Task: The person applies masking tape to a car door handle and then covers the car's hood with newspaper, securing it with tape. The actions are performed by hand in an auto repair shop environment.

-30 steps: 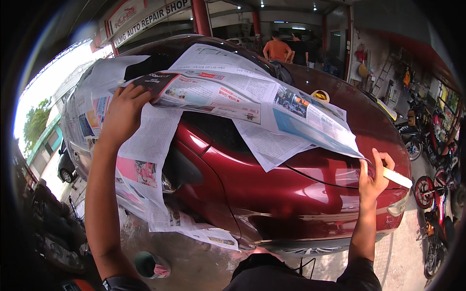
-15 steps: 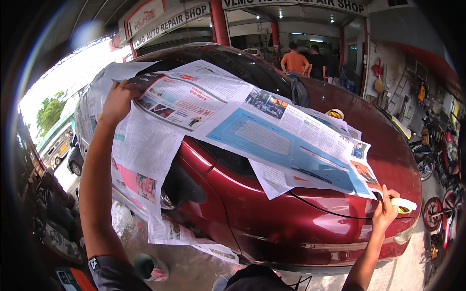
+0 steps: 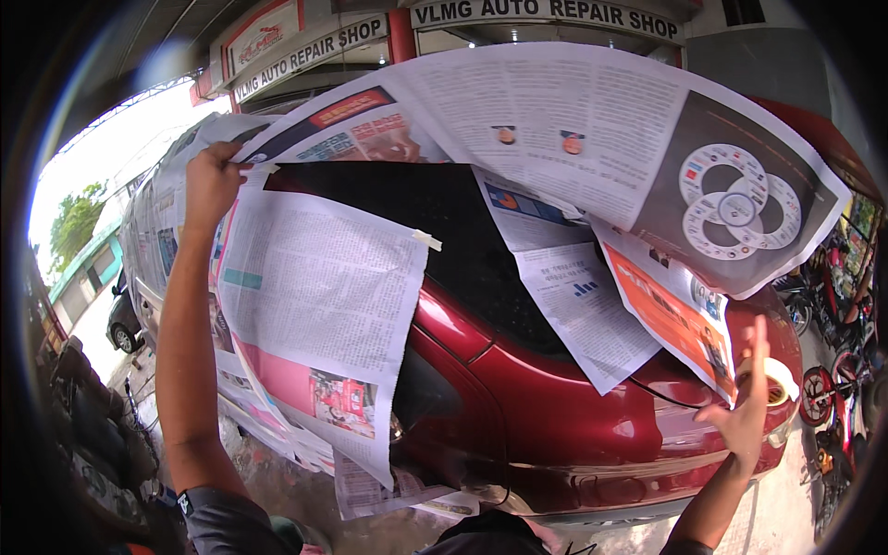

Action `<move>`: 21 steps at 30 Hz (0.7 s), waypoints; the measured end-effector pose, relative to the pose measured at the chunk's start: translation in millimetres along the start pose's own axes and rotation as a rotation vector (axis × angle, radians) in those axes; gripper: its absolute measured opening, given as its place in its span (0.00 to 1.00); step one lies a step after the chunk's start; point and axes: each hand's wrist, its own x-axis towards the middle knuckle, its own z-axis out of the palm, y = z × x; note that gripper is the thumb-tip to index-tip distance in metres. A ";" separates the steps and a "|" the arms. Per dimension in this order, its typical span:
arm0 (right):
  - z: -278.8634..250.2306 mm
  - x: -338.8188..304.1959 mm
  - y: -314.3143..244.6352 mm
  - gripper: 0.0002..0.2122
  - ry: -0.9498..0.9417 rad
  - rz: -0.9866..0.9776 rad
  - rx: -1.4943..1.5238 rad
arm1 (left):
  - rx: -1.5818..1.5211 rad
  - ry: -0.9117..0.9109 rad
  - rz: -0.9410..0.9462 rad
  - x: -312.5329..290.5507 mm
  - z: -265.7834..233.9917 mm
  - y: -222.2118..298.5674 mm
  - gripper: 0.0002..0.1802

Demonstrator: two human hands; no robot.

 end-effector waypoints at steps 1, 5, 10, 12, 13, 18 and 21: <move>1.6 17.3 -7.1 0.67 0.192 -0.073 0.084 | 0.138 0.039 0.225 -1.2 4.1 2.5 0.21; -24.8 101.8 -6.3 0.67 0.395 -0.142 0.046 | 0.203 0.055 0.553 1.9 19.0 13.0 0.17; 11.0 178.5 76.0 0.58 0.065 0.260 0.431 | 0.281 0.110 0.665 32.7 13.7 15.3 0.18; 41.0 177.0 108.3 0.56 0.008 0.369 0.423 | 0.251 0.129 0.612 46.3 5.4 13.6 0.18; 60.5 171.0 118.5 0.57 0.026 0.256 0.389 | 0.265 0.158 0.653 51.1 -1.0 12.9 0.19; 128.0 157.9 80.1 0.25 -0.099 -0.025 0.244 | 0.318 0.252 0.709 59.9 -27.6 17.7 0.20; 156.9 146.7 30.0 0.09 -0.128 -0.464 0.075 | 0.329 0.389 0.674 65.3 -48.2 18.9 0.21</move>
